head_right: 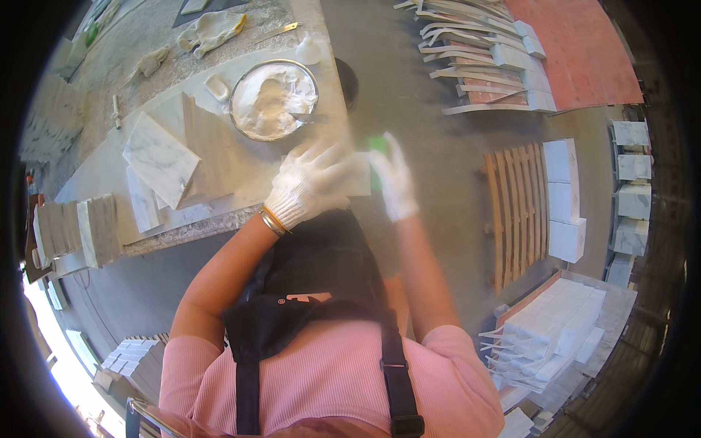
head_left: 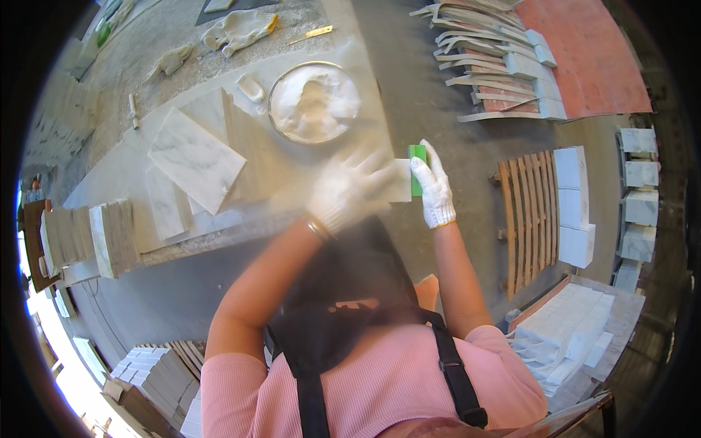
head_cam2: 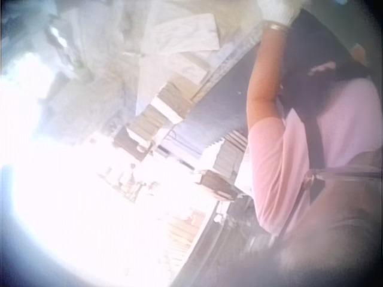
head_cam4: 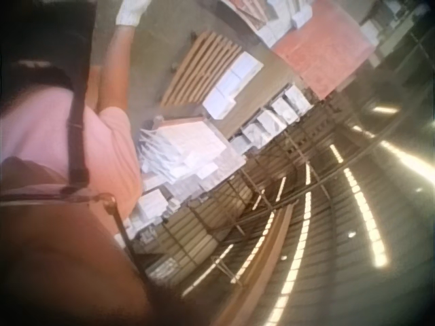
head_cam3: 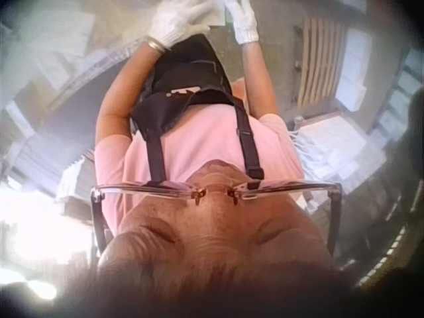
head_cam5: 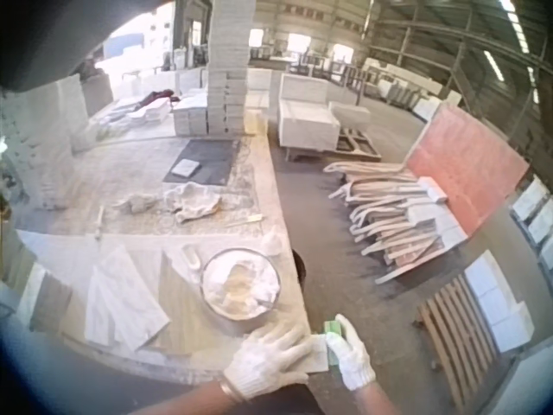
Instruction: The person applies a white paste to small rectangular tiles using a metal spatula and then rubs the surface with a green block. The person repeats this cycle on multiple tiles, handling them one at a time and placing them on the workbench.
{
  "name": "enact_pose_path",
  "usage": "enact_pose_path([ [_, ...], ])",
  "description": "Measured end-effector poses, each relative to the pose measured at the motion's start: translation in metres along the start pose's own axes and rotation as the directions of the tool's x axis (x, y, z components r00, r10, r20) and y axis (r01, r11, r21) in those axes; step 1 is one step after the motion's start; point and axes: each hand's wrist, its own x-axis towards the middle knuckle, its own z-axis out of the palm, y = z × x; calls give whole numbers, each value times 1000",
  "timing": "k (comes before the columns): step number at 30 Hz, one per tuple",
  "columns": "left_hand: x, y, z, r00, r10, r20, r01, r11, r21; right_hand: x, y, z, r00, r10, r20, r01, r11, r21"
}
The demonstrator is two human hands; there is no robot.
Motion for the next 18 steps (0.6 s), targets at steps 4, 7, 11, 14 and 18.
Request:
enact_pose_path([
  [4,-1,1,1,1000,-4,0,4,1000,-18,-8,3,-4,995,-100,30,104,976,-191],
  [7,-1,3,1,996,40,-75,-36,998,47,-8,4,-5,991,-132,4,127,942,-311],
  [11,1,2,-1,1000,-7,-1,7,1000,-8,1,3,-6,995,-100,13,100,959,-267],
  [14,0,1,-1,1000,-5,-9,5,999,-36,-8,6,-9,987,-153,57,163,938,-305],
  [18,-1,2,2,999,-3,-39,2,1000,-18,-6,7,-10,979,-200,41,200,901,-384],
])
